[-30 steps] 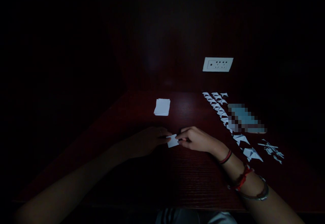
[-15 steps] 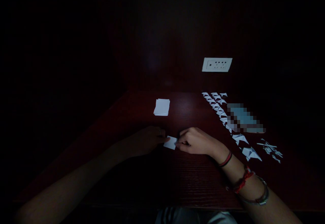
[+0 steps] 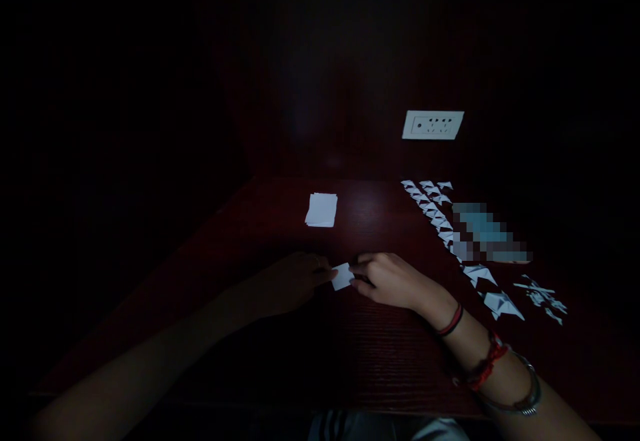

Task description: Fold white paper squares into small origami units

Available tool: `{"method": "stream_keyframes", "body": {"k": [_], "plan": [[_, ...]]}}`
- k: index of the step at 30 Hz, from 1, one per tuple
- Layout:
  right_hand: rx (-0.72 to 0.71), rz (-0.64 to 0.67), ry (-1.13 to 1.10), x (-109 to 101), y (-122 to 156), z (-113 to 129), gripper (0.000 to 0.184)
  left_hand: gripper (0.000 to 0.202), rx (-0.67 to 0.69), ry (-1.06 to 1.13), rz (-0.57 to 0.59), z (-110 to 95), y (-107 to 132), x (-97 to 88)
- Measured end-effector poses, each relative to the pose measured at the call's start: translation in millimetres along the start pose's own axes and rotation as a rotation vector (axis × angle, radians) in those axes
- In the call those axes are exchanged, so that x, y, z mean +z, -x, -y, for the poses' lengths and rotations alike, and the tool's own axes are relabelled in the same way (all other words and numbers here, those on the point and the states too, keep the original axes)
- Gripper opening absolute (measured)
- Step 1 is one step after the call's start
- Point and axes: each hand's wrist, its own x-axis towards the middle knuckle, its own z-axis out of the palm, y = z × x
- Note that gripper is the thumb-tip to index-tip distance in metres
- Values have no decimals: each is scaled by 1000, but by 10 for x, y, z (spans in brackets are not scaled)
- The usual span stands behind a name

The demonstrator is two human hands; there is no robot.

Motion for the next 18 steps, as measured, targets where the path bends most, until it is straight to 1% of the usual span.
{"method": "stream_keyframes", "body": {"k": [3,7,12,15,18], "plan": [[31,-24,-17,46,-10,-44,32,33,5,-14,8,-23,-3,-8],[27,-38,-63,84,-33,-67,36,35,18,45,-18,-30,-19,0],[35,-41,-47,72,-47,-31,34,32,-22,82,-19,-58,-33,36],[35,-26,-22,27,-41,7,29,33,-23,64,-36,-75,-24,42],[26,-7,-8,-34,-27,44,25,36,-23,37,-22,-78,-15,35]]}}
